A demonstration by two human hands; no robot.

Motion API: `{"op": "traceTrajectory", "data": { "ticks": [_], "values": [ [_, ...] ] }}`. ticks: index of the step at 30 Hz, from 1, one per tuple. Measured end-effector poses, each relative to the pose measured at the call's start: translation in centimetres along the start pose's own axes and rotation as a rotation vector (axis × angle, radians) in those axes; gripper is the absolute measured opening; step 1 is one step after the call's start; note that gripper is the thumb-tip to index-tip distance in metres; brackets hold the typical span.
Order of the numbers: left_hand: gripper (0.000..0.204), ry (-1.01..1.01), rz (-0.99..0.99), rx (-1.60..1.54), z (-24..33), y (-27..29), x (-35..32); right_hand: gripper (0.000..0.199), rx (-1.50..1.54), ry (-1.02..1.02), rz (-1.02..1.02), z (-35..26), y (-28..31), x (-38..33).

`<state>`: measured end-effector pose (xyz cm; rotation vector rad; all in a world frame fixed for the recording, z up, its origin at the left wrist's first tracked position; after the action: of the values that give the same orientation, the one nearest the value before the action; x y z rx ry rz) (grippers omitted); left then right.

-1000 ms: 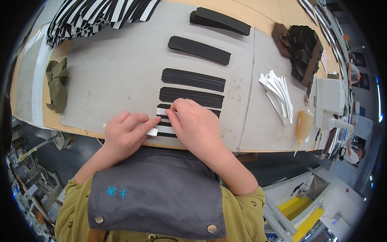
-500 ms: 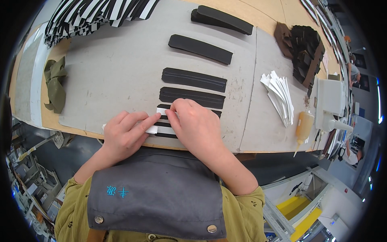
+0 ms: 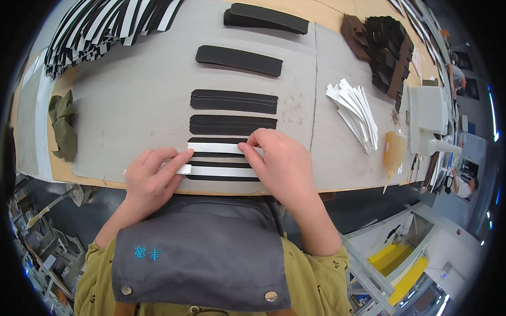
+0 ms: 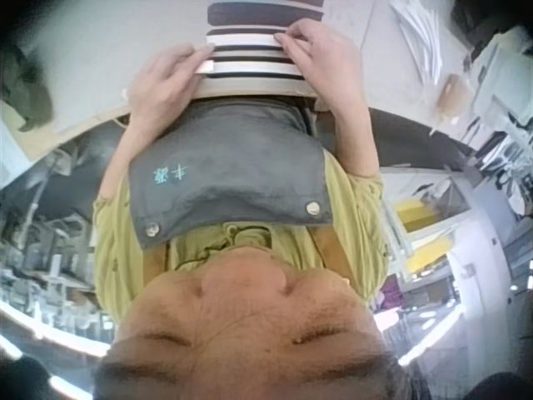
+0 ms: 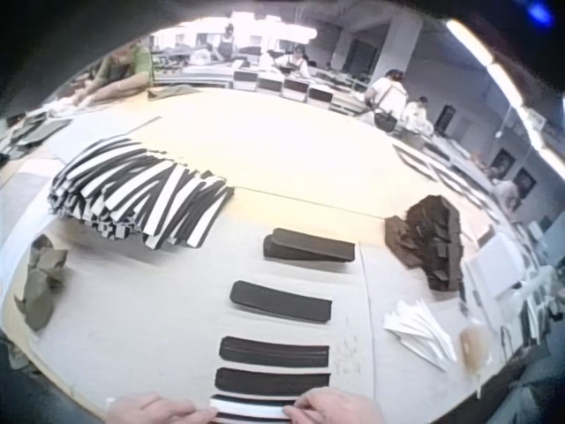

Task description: The person assembles a striped pattern by placing white strips onto black rectangular pieces on a workbench. They then apply a liquid from a squeeze bottle onto the black pieces. The person handles the materials one by one, arranging them in a specific order.

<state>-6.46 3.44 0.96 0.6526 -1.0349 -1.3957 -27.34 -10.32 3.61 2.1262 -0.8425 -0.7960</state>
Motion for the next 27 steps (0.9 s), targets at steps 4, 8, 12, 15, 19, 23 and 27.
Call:
{"op": "traceTrajectory", "data": {
  "ticks": [4, 8, 12, 15, 19, 23, 27],
  "values": [
    [0.063, 0.005, -0.016, 0.008, 0.0, 0.0, 0.0, 0.018, -0.038, -0.003, 0.007, 0.0, -0.2, 0.1],
    [0.063, 0.012, -0.032, 0.022, 0.2, 0.2, 0.1, 0.02, -0.084, 0.049, 0.049, 0.2, -0.4, 0.2],
    [0.062, 0.017, -0.026, 0.026, 0.1, 0.0, 0.0, 0.021, -0.113, 0.067, 0.084, 0.0, -0.6, 0.1],
    [0.061, 0.022, -0.029, 0.027, 0.2, 0.0, 0.0, 0.021, -0.131, 0.089, 0.113, 0.2, -0.8, 0.1],
    [0.061, 0.021, -0.03, 0.022, 0.1, -0.1, 0.1, 0.021, -0.131, 0.068, 0.136, 0.1, -0.5, -0.2],
    [0.06, -0.055, 0.016, 0.022, 0.4, -0.1, 0.1, 0.023, -0.114, 0.072, 0.371, 0.9, 0.5, -0.9],
    [0.057, -0.19, 0.047, 0.002, 2.0, -0.2, 1.4, 0.022, 0.002, 0.078, 0.516, 4.0, 0.6, -3.5]
  ]
}}
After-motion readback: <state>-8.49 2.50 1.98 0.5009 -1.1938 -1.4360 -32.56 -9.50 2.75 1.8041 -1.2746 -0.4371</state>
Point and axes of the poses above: each hand's wrist, its own x-axis towards the middle knuckle, its own y-axis out of the back of the hand, z = x × y, the point moved 4 cm from there along x, towards the middle knuckle, and after that the axes turned 6 degrees about -z, right-handed, at the moved point
